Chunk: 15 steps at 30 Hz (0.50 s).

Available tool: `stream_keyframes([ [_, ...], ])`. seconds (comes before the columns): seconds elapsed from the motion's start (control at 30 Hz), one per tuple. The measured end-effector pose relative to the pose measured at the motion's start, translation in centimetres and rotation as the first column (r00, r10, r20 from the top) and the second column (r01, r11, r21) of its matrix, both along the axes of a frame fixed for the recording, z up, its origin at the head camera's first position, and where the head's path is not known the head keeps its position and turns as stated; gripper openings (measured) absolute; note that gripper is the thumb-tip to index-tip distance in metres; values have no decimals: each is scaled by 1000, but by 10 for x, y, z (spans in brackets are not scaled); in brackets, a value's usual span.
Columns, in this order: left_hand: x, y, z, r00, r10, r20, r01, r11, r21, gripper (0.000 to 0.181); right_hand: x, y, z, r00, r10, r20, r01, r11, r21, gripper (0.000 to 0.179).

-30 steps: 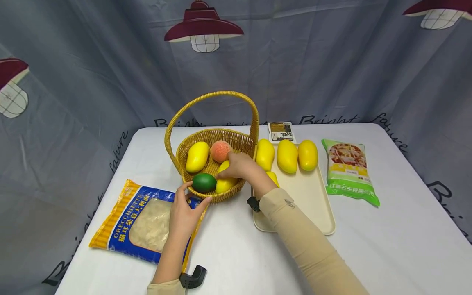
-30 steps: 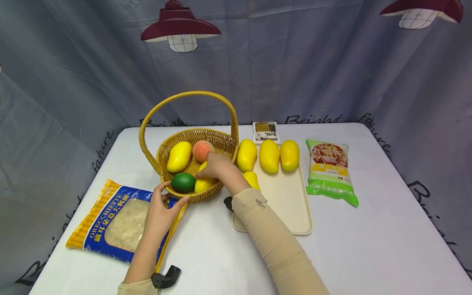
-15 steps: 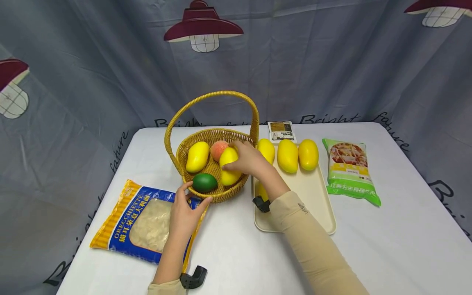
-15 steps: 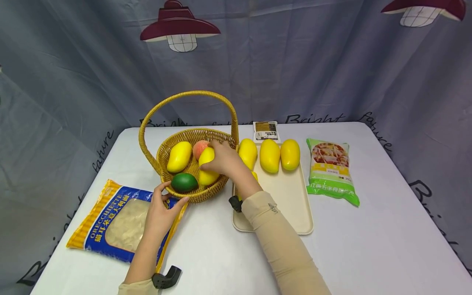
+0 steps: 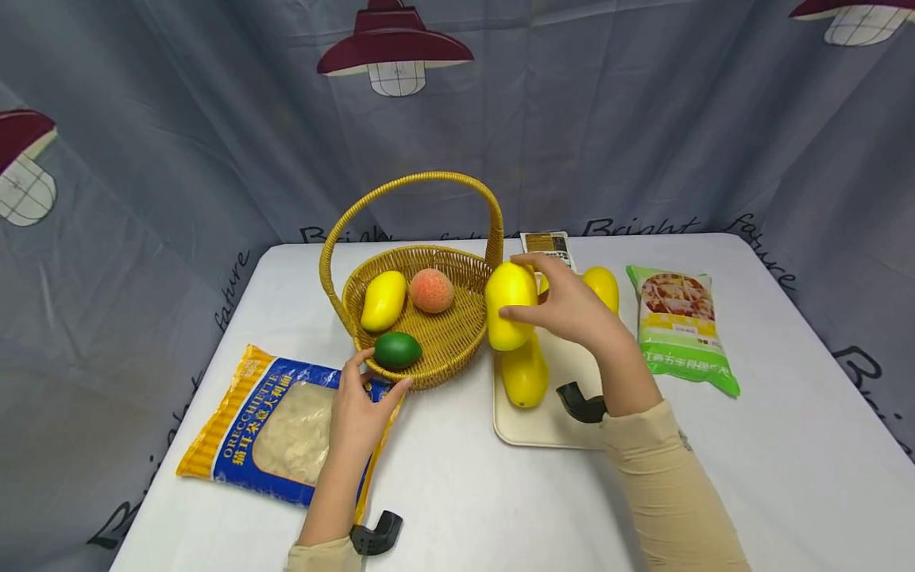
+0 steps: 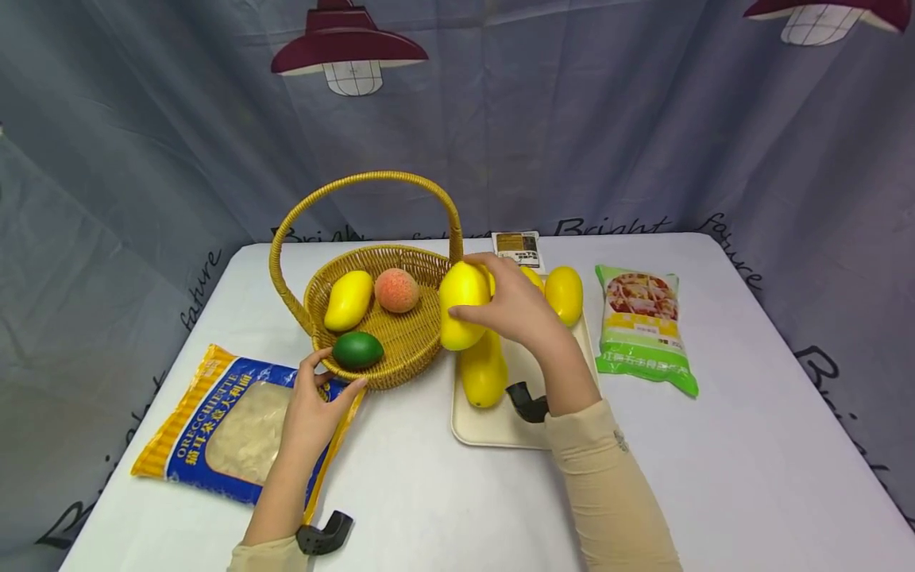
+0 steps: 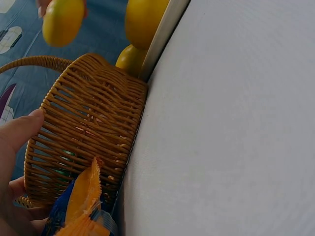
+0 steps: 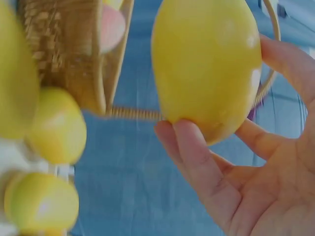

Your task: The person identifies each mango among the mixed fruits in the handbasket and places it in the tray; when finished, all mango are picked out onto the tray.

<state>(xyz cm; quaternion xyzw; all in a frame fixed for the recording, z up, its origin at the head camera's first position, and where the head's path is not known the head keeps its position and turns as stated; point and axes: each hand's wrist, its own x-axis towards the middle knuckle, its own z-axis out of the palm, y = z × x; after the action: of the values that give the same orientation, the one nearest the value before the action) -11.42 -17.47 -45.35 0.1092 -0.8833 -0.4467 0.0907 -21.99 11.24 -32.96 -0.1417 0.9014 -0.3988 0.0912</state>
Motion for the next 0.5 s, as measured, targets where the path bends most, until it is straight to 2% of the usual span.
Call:
stream_keyframes([
  [0.23, -1, 0, 0, 1000, 5, 0, -5, 1000, 7, 80, 7, 47, -6, 999, -29, 44, 25, 996, 82, 81],
  [0.37, 0, 0, 1, 1000, 4, 9, -4, 1000, 10, 81, 8, 68, -20, 992, -59, 107, 47, 992, 117, 84],
  [0.5, 1, 0, 0, 1000, 6, 14, -6, 1000, 14, 81, 11, 84, -41, 984, -90, 151, 68, 987, 143, 87],
])
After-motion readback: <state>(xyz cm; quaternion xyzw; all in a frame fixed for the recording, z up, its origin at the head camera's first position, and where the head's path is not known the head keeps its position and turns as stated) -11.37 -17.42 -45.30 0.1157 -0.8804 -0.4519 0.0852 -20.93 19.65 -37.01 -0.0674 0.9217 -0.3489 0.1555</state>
